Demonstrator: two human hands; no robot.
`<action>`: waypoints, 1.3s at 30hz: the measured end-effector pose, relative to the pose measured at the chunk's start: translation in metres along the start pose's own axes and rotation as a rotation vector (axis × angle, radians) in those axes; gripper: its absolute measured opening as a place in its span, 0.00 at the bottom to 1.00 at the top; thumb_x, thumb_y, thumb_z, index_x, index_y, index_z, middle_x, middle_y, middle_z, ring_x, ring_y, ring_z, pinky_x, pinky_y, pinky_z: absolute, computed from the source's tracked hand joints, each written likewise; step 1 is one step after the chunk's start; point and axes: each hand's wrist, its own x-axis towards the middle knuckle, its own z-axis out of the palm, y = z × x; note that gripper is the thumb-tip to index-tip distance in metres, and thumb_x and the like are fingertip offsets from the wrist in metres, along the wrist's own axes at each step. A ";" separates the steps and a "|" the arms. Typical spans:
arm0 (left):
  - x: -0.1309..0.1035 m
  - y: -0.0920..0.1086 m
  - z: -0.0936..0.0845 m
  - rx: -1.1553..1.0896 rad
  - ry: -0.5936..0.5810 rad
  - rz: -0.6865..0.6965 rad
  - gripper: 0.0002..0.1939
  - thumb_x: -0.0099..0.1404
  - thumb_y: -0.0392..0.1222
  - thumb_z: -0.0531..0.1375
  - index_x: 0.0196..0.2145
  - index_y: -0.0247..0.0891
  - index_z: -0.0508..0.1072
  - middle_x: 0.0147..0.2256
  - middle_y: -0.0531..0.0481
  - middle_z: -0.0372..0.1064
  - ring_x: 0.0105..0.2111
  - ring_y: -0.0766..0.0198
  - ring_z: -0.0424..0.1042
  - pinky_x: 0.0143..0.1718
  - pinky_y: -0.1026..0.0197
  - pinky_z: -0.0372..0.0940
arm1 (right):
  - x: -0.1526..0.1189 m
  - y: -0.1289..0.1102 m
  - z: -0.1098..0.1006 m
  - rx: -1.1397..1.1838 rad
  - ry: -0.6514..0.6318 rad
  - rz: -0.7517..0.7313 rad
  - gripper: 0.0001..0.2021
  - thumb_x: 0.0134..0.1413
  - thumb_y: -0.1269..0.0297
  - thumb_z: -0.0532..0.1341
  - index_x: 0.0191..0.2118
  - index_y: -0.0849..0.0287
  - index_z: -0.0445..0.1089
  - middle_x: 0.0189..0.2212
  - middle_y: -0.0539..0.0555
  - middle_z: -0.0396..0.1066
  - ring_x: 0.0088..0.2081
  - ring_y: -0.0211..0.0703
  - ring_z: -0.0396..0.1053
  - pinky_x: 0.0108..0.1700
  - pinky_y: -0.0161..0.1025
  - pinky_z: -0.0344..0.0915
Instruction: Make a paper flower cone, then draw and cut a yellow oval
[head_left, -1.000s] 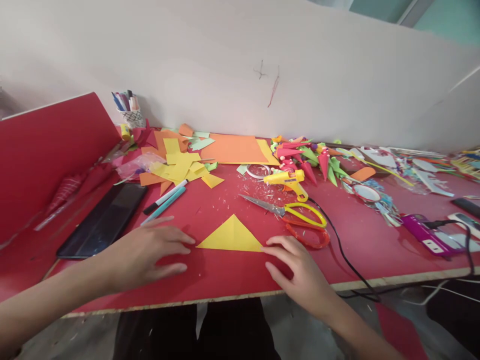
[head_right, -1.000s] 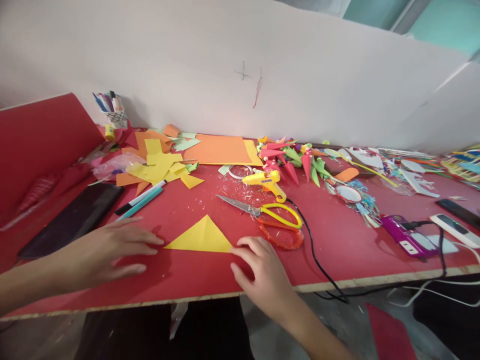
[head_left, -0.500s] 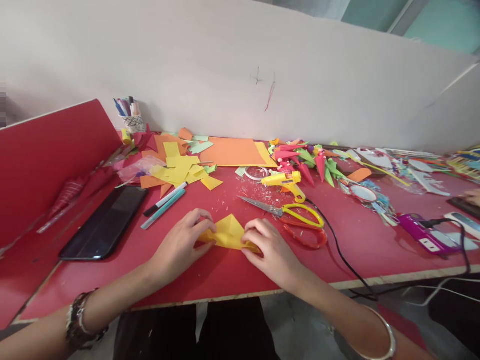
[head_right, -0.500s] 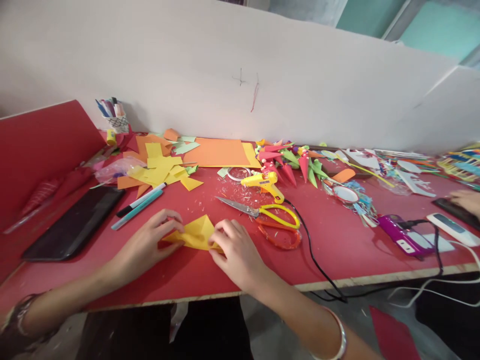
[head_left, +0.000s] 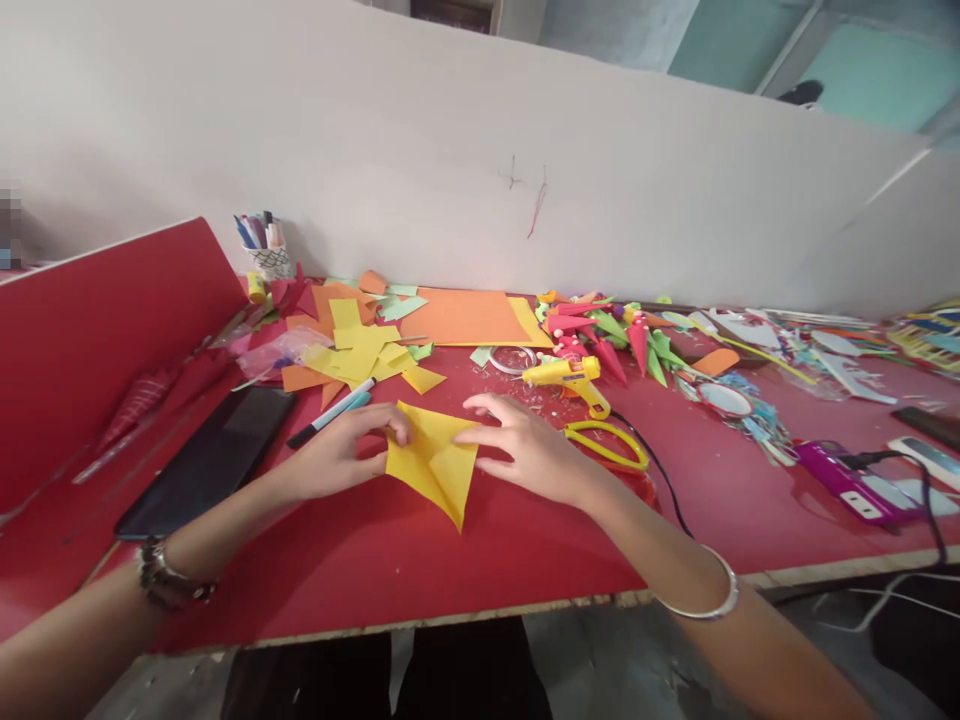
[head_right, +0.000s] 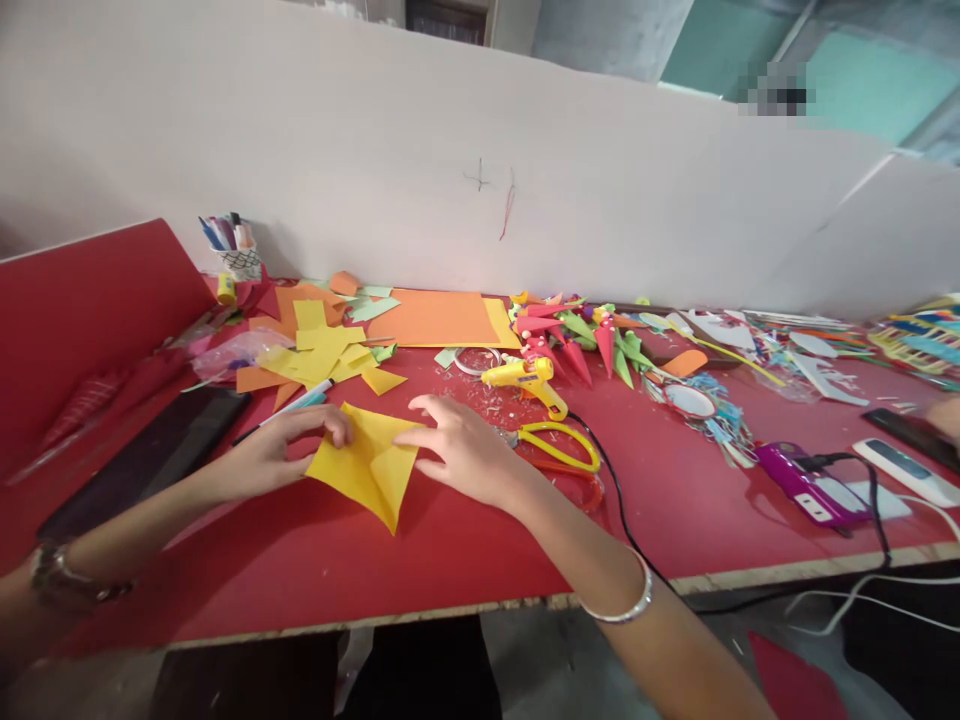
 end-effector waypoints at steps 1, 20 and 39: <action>0.002 -0.001 -0.002 -0.016 -0.014 0.018 0.02 0.58 0.34 0.52 0.31 0.37 0.63 0.33 0.48 0.64 0.35 0.64 0.64 0.39 0.62 0.61 | 0.004 0.001 0.001 0.041 0.008 0.002 0.13 0.52 0.71 0.56 0.43 0.53 0.69 0.49 0.55 0.59 0.48 0.43 0.61 0.48 0.41 0.61; 0.011 -0.020 0.013 -0.056 0.301 -0.140 0.07 0.59 0.43 0.56 0.26 0.38 0.67 0.36 0.50 0.62 0.38 0.65 0.64 0.40 0.62 0.62 | 0.016 0.007 0.034 0.971 0.358 0.407 0.12 0.48 0.66 0.59 0.41 0.54 0.59 0.33 0.48 0.63 0.33 0.35 0.64 0.34 0.34 0.63; 0.010 0.007 0.033 -0.143 0.251 -0.241 0.07 0.60 0.39 0.54 0.37 0.38 0.65 0.38 0.49 0.64 0.39 0.63 0.64 0.43 0.60 0.61 | 0.017 -0.001 0.040 1.066 0.165 0.445 0.10 0.48 0.57 0.58 0.30 0.60 0.65 0.22 0.48 0.62 0.24 0.32 0.60 0.28 0.33 0.60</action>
